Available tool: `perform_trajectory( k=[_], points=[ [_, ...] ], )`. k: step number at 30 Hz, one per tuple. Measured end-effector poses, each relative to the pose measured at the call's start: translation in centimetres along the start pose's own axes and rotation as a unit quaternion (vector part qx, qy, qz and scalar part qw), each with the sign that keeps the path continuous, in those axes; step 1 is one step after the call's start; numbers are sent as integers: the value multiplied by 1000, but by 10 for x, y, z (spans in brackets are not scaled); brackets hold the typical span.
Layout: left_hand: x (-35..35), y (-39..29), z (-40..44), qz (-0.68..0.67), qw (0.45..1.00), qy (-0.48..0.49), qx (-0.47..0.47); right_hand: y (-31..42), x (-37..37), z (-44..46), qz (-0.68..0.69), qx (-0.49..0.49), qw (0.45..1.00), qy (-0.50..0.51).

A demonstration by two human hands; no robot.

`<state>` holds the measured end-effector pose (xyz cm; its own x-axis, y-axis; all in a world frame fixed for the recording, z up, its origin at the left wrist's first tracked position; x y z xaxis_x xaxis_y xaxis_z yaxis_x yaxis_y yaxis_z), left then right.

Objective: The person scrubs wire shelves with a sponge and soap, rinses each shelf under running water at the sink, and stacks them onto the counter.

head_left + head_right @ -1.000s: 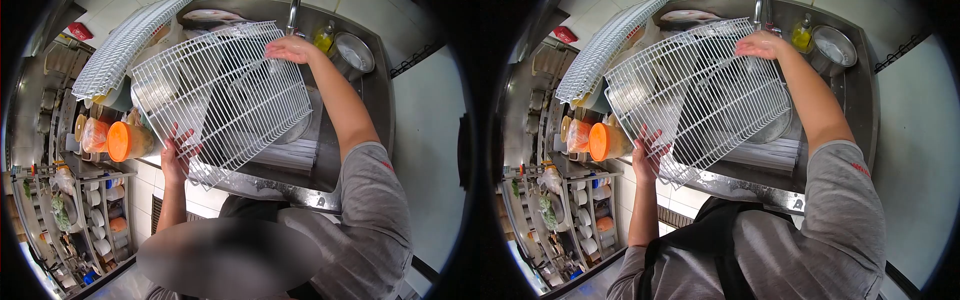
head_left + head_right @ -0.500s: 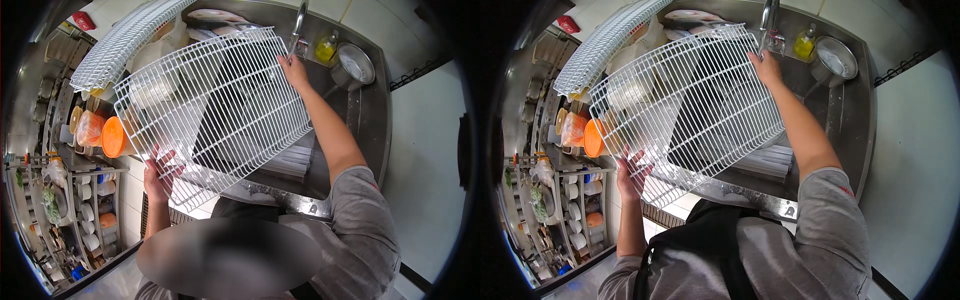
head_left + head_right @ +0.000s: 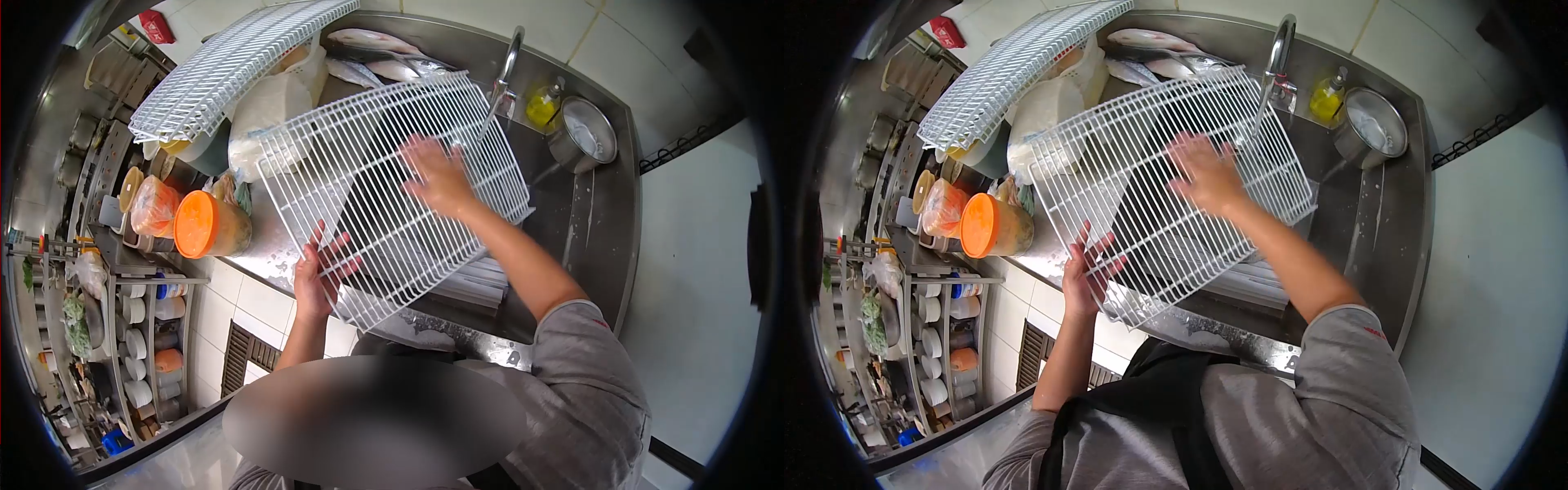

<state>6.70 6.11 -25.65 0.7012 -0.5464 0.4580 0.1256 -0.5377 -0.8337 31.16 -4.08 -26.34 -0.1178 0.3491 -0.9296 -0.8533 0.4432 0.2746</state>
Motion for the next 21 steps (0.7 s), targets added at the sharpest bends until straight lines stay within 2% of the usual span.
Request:
perform_trajectory(
  k=[2,3,4,6,8,10,12,13,14,15,16,17,19,20,21],
  points=[
    [-7,5,-4,5,1000,19,-19,-89,8,10,28,173,984,-25],
    [-7,7,-6,2,1000,17,-20,-133,21,9,8,247,966,-81],
    [-6,9,-9,3,999,23,-26,-141,10,9,28,301,946,-117],
    [-1,11,-10,5,999,29,-33,-121,18,35,-2,287,954,-81],
    [6,14,-9,30,998,34,-50,-54,13,57,14,159,983,-87],
    [11,12,-8,33,998,18,-46,8,6,50,41,25,990,-133],
    [13,9,-9,36,998,30,-48,-2,0,46,105,-15,989,-105],
    [13,9,-9,36,998,26,-47,-30,5,46,12,36,994,-101],
    [12,8,-9,35,998,22,-44,-70,1,39,51,130,986,-91],
    [8,8,-10,36,998,22,-47,-123,10,27,129,174,961,-174],
    [4,7,-12,34,998,20,-48,-177,24,14,27,256,955,-149],
    [-1,7,-12,22,999,15,-42,-184,-2,-11,-93,317,925,-189],
    [-14,6,-12,16,999,2,-38,-235,5,-40,81,424,891,-139],
    [-18,4,-11,13,999,0,-35,-255,30,-46,326,402,849,-105],
    [-27,3,-8,4,999,-8,-41,-247,27,-55,403,430,808,-17]
  ],
)
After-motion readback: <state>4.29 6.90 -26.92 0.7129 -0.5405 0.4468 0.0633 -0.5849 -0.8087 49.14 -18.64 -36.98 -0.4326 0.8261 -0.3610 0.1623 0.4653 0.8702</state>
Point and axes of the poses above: each hand's wrist, its own z-axis towards the middle knuckle, its own x-axis out of the palm, y = z × x, the point moved 6 cm from there along z, towards the middle knuckle, and after that the axes turned 7 degrees about -y, right-handed, at the moved point
